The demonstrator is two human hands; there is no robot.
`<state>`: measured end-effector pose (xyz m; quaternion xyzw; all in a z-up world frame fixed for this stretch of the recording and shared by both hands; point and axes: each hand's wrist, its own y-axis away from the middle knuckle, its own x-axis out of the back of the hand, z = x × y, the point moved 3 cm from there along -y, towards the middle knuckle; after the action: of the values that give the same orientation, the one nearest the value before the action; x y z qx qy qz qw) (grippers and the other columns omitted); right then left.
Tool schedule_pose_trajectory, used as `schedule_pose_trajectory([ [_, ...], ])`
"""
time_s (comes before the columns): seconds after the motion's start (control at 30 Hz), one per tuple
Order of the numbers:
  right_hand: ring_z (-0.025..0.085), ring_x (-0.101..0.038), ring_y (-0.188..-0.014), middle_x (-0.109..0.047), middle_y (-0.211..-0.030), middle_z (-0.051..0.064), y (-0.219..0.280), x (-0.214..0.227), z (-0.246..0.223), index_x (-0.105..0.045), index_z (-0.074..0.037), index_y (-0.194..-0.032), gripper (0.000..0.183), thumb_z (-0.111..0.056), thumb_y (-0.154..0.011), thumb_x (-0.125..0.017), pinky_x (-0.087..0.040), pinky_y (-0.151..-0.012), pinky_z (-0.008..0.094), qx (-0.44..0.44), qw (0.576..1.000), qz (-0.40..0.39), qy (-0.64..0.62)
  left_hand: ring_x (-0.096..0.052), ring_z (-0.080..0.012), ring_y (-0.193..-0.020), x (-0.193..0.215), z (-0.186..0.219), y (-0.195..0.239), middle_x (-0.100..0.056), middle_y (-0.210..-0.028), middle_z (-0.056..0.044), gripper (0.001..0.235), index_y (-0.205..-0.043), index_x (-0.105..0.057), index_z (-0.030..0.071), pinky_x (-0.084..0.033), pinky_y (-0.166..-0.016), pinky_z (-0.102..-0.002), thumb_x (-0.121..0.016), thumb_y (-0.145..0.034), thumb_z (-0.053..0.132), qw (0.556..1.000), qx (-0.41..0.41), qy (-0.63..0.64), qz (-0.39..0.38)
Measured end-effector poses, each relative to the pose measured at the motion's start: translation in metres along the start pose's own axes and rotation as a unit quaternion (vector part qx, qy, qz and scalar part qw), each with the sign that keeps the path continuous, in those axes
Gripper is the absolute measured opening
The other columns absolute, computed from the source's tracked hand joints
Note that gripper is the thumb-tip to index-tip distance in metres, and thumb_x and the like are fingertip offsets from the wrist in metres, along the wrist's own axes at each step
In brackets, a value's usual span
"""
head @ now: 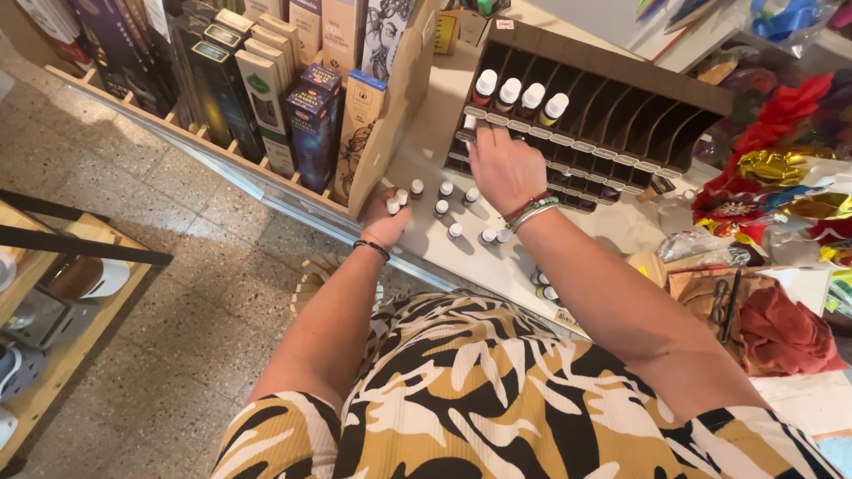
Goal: Organizing small bottles into a tiered display rack on a retail counter
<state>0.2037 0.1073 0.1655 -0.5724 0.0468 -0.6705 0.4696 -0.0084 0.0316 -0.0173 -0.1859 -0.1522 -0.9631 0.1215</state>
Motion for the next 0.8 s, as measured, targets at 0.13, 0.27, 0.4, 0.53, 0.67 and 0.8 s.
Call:
schedule_pose_trajectory([
  [0.13, 0.029, -0.067, -0.052, -0.061, -0.082, 0.005, -0.001, -0.012, -0.003, -0.062, -0.011, -0.117, 0.041, -0.046, -0.100, -0.050, -0.054, -0.046, 0.042, -0.010, 0.994, -0.094, -0.056, -0.074, -0.0217, -0.089, 0.000, -0.001, 0.003, -0.073, -0.083, -0.006, 0.024, -0.097, -0.072, 0.019, -0.058, -0.077, -0.033, -0.073, -0.076, 0.030, 1.000, -0.009, -0.001, 0.010],
  [0.27, 0.026, -0.068, -0.052, -0.061, -0.083, 0.003, -0.012, 0.004, -0.013, -0.059, -0.010, -0.125, 0.039, -0.039, -0.101, -0.047, -0.055, -0.047, 0.040, 0.014, 0.995, -0.098, -0.020, -0.073, -0.0214, -0.086, -0.004, -0.010, -0.002, -0.072, -0.080, -0.008, 0.023, -0.095, -0.071, 0.016, -0.058, -0.075, -0.033, -0.072, -0.075, 0.027, 0.999, -0.024, 0.027, 0.019],
  [0.4, 0.028, -0.070, -0.053, -0.063, -0.081, 0.005, -0.026, 0.009, -0.015, -0.054, -0.006, -0.138, 0.051, -0.040, -0.102, -0.046, -0.056, -0.047, 0.043, 0.012, 0.986, -0.160, -0.046, -0.074, -0.0275, -0.089, -0.004, -0.013, -0.003, -0.072, -0.081, -0.014, 0.028, -0.097, -0.072, 0.012, -0.058, -0.075, -0.038, -0.076, -0.072, 0.025, 0.998, -0.044, 0.031, 0.033],
  [0.53, 0.039, -0.076, -0.079, -0.072, -0.086, 0.017, -0.052, 0.021, -0.015, -0.032, 0.000, -0.156, 0.062, -0.037, -0.107, -0.038, -0.059, -0.069, 0.054, -0.025, 0.946, -0.299, -0.126, -0.073, -0.0226, -0.081, -0.007, -0.019, -0.008, -0.071, -0.076, -0.009, 0.029, -0.093, -0.072, 0.017, -0.058, -0.070, -0.033, -0.079, -0.067, 0.028, 0.997, -0.067, 0.034, 0.016],
  [0.67, 0.036, -0.076, -0.085, -0.074, -0.089, 0.015, -0.054, 0.004, -0.020, -0.031, -0.008, -0.158, 0.066, -0.044, -0.104, -0.041, -0.060, -0.074, 0.053, -0.024, 0.927, -0.361, -0.095, -0.073, -0.0238, -0.082, -0.014, -0.025, -0.012, -0.071, -0.076, -0.010, 0.029, -0.096, -0.071, 0.015, -0.057, -0.071, -0.036, -0.077, -0.070, 0.025, 0.996, -0.067, 0.052, -0.020],
  [0.8, 0.038, -0.076, -0.089, -0.075, -0.091, 0.017, -0.065, 0.008, -0.022, -0.031, -0.013, -0.157, 0.063, -0.046, -0.104, -0.039, -0.059, -0.077, 0.055, -0.039, 0.912, -0.396, -0.104, -0.070, -0.0156, -0.082, -0.009, -0.019, -0.008, -0.071, -0.077, -0.004, 0.029, -0.098, -0.073, 0.016, -0.057, -0.073, -0.030, -0.078, -0.071, 0.023, 0.993, -0.042, 0.093, -0.064],
])
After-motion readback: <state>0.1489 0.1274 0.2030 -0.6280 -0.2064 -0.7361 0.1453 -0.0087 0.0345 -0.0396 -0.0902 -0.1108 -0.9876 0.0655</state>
